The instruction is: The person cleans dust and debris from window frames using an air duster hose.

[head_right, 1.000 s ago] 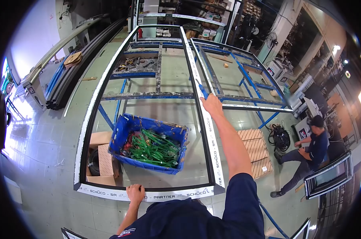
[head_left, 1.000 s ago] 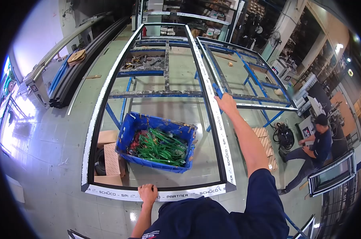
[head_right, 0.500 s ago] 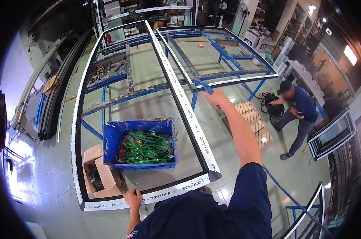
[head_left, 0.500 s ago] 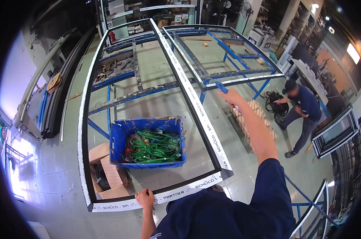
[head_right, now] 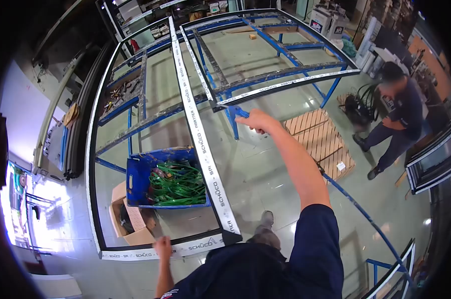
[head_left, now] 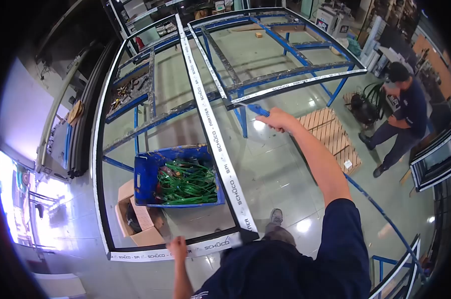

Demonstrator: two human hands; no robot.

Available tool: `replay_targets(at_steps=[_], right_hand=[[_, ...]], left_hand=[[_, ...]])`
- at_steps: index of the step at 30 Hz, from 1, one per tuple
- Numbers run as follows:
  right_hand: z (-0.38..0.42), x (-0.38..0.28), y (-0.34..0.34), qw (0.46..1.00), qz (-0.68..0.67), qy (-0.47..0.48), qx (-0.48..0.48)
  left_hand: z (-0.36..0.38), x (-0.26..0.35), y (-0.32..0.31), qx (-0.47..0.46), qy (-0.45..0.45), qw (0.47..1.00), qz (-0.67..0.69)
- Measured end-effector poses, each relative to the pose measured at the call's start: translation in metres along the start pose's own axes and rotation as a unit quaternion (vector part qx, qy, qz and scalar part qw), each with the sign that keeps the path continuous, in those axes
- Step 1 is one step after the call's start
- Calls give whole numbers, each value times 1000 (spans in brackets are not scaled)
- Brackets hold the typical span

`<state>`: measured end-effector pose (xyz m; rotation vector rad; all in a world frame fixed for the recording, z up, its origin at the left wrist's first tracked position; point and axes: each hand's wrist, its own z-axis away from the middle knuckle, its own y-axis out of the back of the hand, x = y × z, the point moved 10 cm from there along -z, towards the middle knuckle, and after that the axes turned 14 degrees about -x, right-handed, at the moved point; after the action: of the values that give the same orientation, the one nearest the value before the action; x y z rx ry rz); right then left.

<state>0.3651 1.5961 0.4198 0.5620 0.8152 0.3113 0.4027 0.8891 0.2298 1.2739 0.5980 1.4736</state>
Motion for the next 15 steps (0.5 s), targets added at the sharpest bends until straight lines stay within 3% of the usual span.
replay_targets(at_steps=[1,2,4,7,10,12,15], right_hand=[[-4,10,7,1000,12,1,5],[-8,19,16,999,30,2,9],[-17,33,30,999,4,34,-7],[-8,14,51,996,21,82,-14],[-7,-6,94,992,-3,117,52],[-13,-19,122,985,-37,140,89],[-9,-43,139,984,-12,164,65]], left_hand=[[6,37,-26,-24,-15,998,-55],[16,77,-45,2,-64,998,-23],[29,154,-77,-56,-86,994,-22],[40,223,-95,11,-118,992,-39],[34,223,-97,13,-12,998,-66],[34,224,-95,24,-6,998,-62],[35,222,-96,37,-1,997,-66]])
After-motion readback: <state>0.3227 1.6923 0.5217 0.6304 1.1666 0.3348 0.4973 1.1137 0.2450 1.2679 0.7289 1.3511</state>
